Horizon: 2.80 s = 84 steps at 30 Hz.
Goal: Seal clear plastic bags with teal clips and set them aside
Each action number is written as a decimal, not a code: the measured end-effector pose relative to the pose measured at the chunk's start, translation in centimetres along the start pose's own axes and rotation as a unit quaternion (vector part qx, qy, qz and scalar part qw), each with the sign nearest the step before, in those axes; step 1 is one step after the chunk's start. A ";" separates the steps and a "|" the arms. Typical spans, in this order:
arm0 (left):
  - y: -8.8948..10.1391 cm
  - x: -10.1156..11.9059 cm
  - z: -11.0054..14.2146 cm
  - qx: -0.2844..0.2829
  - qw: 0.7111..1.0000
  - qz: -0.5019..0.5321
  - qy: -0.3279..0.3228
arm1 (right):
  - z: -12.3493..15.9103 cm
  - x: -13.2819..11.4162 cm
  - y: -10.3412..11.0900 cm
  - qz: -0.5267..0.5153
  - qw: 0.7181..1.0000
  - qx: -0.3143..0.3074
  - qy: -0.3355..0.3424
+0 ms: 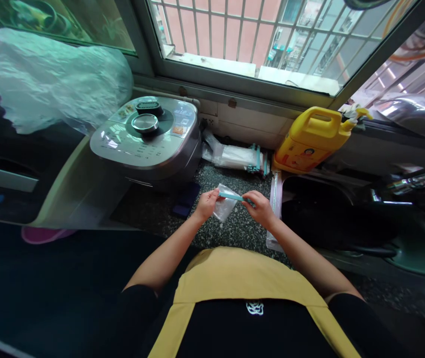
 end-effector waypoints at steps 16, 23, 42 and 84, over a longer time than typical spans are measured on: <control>0.7 -2.3 -1.0 0.006 1.000 0.014 0.001 | -0.1 0.4 -0.4 -0.022 1.000 0.011 -0.013; 4.1 -4.2 -2.7 0.081 0.970 -0.228 -0.022 | 0.1 0.9 -0.4 -0.029 0.997 0.045 -0.050; 1.2 -1.7 -0.9 0.040 0.994 -0.091 -0.036 | -0.4 -0.9 1.9 -0.062 0.988 0.122 -0.077; -1.6 8.6 -1.4 -0.346 0.899 -0.269 0.008 | -3.9 -3.1 3.3 -0.105 0.980 -0.116 -0.120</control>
Point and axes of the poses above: each hand's wrist, its own z-axis away from the middle knuckle, its own y-axis out of the back of the hand, x = y × z, the point moved 1 cm from there along -z, towards the middle knuckle, and after that the axes turned 1 degree about y, right-handed, at the moved point
